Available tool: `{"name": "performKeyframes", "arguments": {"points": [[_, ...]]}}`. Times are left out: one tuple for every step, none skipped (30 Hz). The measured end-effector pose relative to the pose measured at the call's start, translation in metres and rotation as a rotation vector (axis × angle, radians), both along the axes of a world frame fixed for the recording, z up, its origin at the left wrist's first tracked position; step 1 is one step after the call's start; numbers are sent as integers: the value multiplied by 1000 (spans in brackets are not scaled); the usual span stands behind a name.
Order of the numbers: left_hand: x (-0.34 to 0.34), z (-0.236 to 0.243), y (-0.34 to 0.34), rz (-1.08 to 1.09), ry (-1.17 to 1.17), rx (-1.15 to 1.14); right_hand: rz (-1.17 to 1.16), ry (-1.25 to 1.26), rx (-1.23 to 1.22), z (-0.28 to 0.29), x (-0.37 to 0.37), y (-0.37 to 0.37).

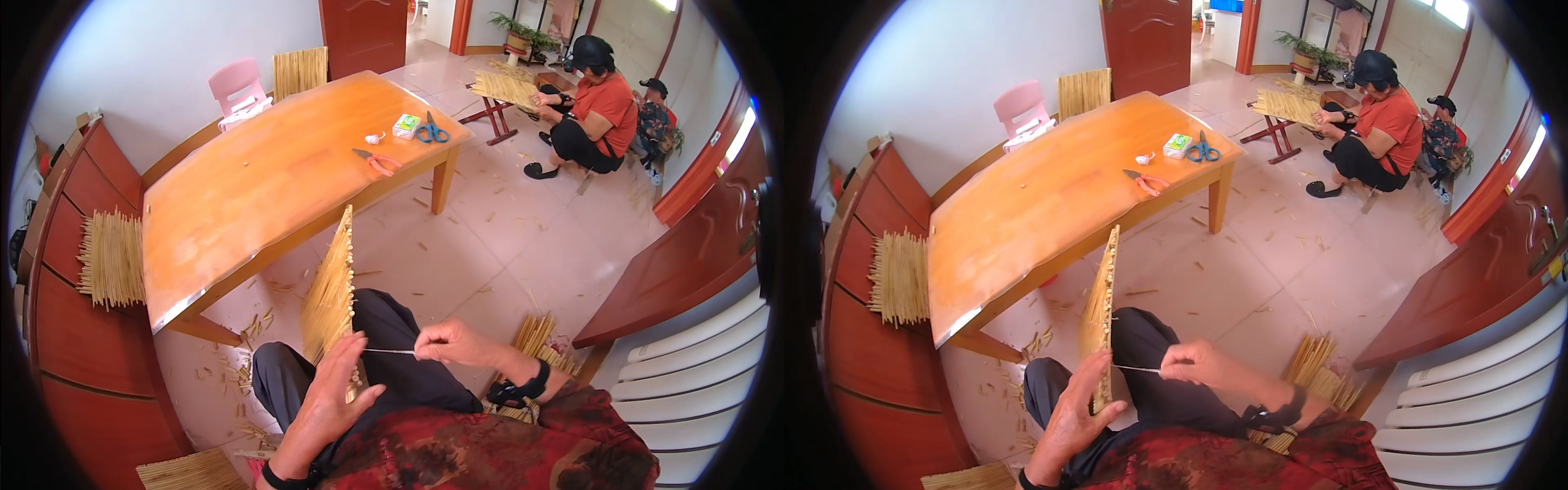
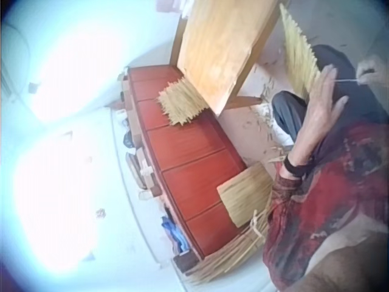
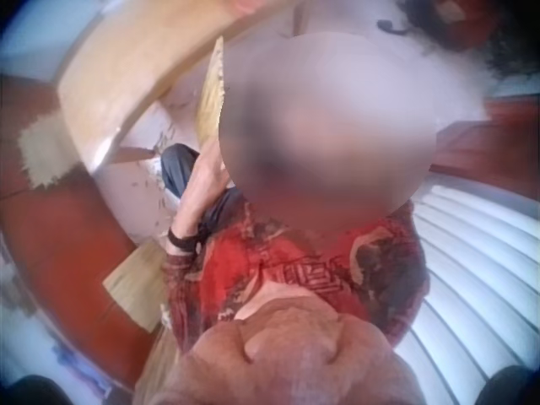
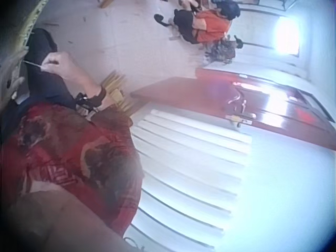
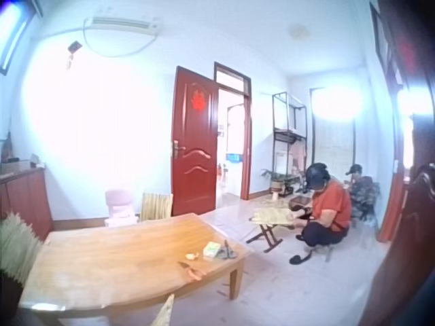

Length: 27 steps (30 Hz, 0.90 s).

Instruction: The person weaves a mat from straw stalks by threading string through the bundles of straw, tying knots, and trimming the edges with scissors.

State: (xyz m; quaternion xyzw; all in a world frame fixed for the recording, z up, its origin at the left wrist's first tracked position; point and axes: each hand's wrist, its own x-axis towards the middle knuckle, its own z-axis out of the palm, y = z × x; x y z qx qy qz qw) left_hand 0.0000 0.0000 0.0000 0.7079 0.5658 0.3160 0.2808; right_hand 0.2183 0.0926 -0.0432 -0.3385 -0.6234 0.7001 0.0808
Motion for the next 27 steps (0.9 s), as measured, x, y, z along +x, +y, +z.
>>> {"name": "performKeyframes", "arguments": {"points": [[5, 4, 10, -96, 54, 92, 48, 90, 168, 10, 1, 1], [9, 6, 16, -193, 108, 184, 97, 181, 336, 21, 3, 4], [16, 4, 16, -200, 104, 177, 89, 178, 329, 36, 11, 0], [17, -1, 25, -271, 30, 2, 82, 158, 386, 51, 14, 10], [16, -5, 32, -339, -44, -175, 76, 137, 443, 62, 19, 22], [17, -8, 34, -297, -198, -96, 21, 66, 512, 74, 29, 34], [14, -5, 33, -289, -191, -98, -19, 4, 558, 78, 41, 45], [9, 1, 32, -111, -304, -219, -68, -51, 581, 75, 55, 58], [6, 4, 35, 49, -421, -336, -132, -121, 609, 72, 76, 70], [-1, -2, 37, 102, -488, -305, -197, -163, 664, 72, 95, 80], [-6, 1, 41, 124, -516, -263, -266, -208, 713, 71, 114, 88], [-12, -2, 43, 163, -623, -244, -270, -208, 711, 70, 129, 94], [-20, -7, 44, 204, -731, -222, -384, -239, 648, 70, 140, 99], [-26, -10, 44, 202, -729, -222, -496, -270, 583, 68, 146, 103], [-32, -14, 43, 179, -887, -205, -500, -268, 581, 64, 148, 104], [-36, -16, 42, 155, -1044, -188, -509, -247, 590, 59, 149, 106], [-37, -16, 41, 153, -1041, -191, -519, -227, 599, 53, 151, 109], [-37, -16, 40, 168, -1079, -188, -522, -230, 597, 44, 157, 111], [-38, -15, 39, 188, -1116, -183, -524, -270, 647, 31, 165, 113], [-39, -17, 39, 191, -1175, -179, -525, -310, 698, 22, 171, 113], [-39, -16, 39, 194, -1175, -179, -523, -310, 697, 14, 176, 113], [-40, -15, 40, 207, -1166, -160, -590, -314, 663, 8, 179, 112], [-41, -14, 41, 219, -1157, -142, -658, -317, 629, 5, 183, 112], [-48, -15, 42, 156, -1091, -151, -655, -314, 627, 7, 176, 111], [-46, -15, 44, 157, -1094, -157, -633, -312, 631, 13, 163, 106], [-44, -11, 49, 226, -728, -65, -614, -310, 635, 21, 150, 101], [-42, -7, 53, 288, -355, 26, -549, -269, 641, 25, 135, 96]]}}
